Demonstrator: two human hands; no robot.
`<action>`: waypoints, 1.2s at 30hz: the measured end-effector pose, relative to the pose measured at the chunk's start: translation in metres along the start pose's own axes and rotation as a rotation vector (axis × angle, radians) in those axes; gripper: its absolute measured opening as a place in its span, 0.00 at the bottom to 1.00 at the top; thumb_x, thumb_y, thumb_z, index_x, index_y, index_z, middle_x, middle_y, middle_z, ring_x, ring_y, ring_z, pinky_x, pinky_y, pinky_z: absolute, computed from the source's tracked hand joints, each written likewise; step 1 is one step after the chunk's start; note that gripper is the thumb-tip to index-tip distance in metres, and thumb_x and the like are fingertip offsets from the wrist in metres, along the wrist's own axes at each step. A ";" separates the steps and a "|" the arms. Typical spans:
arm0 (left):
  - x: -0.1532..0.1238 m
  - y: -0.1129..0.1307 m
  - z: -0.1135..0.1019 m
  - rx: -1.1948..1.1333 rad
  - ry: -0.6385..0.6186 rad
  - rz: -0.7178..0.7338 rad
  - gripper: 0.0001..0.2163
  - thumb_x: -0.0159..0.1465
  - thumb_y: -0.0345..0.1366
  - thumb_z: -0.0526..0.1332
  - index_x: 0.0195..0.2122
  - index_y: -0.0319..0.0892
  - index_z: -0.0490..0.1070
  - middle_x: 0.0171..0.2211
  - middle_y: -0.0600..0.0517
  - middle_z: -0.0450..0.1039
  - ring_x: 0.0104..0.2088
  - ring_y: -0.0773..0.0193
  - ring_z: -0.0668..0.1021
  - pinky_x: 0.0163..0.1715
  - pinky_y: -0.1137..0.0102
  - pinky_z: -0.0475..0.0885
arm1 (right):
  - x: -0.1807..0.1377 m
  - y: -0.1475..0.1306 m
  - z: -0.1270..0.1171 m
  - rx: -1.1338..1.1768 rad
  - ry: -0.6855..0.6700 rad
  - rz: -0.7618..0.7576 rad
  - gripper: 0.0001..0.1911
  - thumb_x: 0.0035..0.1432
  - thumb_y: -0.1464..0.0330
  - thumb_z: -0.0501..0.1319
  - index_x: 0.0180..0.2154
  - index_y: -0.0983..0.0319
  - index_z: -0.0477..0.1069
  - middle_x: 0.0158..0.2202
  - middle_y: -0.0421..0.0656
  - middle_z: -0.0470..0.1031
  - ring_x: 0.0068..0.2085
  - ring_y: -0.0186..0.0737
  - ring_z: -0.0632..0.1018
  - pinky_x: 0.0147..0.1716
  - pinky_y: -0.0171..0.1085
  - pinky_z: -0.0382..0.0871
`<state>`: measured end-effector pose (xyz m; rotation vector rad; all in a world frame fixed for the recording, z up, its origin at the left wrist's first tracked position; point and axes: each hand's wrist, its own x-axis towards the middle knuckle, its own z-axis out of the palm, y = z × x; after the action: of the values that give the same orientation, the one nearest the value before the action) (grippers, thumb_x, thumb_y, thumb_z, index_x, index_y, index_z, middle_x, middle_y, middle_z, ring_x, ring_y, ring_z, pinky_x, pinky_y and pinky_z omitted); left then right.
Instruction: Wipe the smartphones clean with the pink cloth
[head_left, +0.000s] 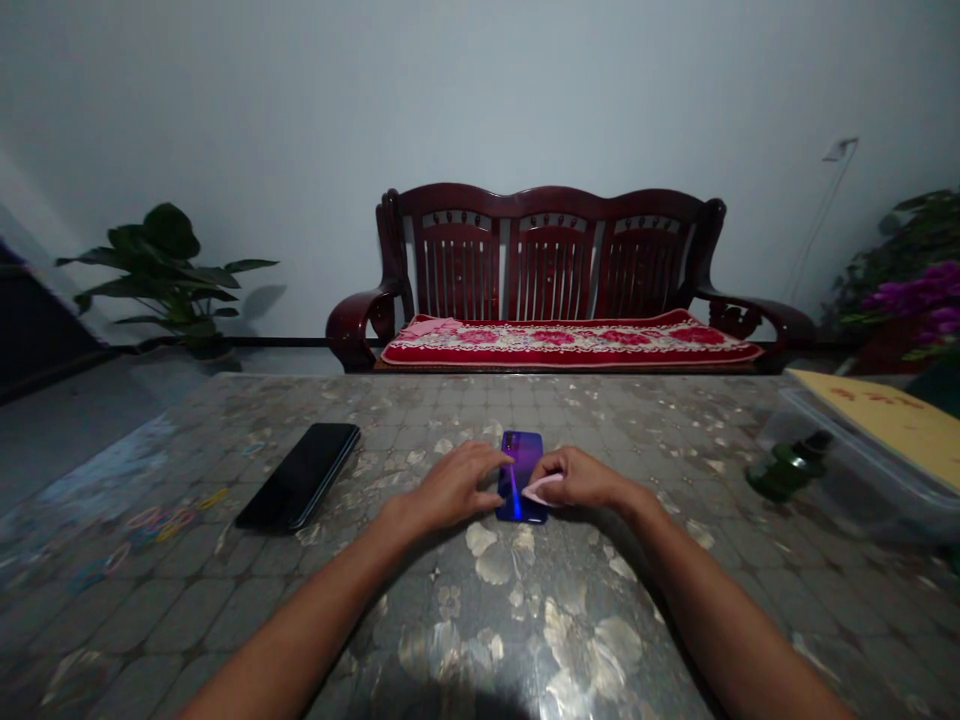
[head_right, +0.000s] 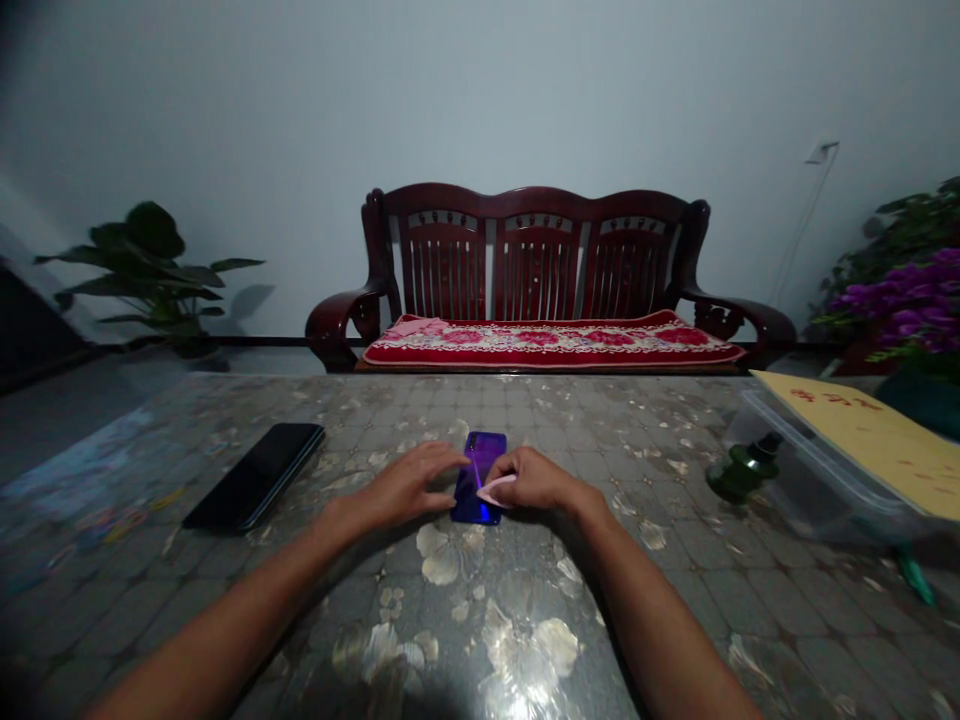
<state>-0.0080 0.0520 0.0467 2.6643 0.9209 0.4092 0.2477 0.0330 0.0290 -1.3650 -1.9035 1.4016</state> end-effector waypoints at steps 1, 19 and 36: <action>0.006 -0.005 -0.004 0.031 -0.027 0.035 0.28 0.58 0.30 0.68 0.60 0.49 0.68 0.60 0.48 0.71 0.62 0.53 0.69 0.63 0.57 0.63 | 0.000 0.001 -0.002 0.058 -0.001 0.013 0.16 0.47 0.59 0.68 0.31 0.66 0.78 0.21 0.37 0.71 0.21 0.29 0.66 0.21 0.30 0.57; 0.110 -0.014 -0.002 0.450 -0.378 0.275 0.37 0.50 0.20 0.70 0.59 0.55 0.67 0.72 0.43 0.50 0.69 0.40 0.58 0.60 0.42 0.60 | -0.001 0.019 -0.011 0.629 0.096 -0.029 0.17 0.43 0.60 0.73 0.28 0.67 0.75 0.18 0.36 0.69 0.18 0.26 0.63 0.18 0.29 0.52; 0.053 -0.053 -0.042 0.387 -0.470 -0.130 0.37 0.49 0.42 0.72 0.60 0.45 0.64 0.66 0.37 0.59 0.66 0.38 0.62 0.63 0.44 0.56 | 0.002 0.017 -0.004 0.588 0.225 0.011 0.25 0.40 0.53 0.75 0.31 0.65 0.75 0.21 0.37 0.72 0.21 0.28 0.67 0.21 0.30 0.57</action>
<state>-0.0122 0.1330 0.0753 2.8121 1.0893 -0.4540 0.2577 0.0372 0.0152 -1.1726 -1.2058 1.5680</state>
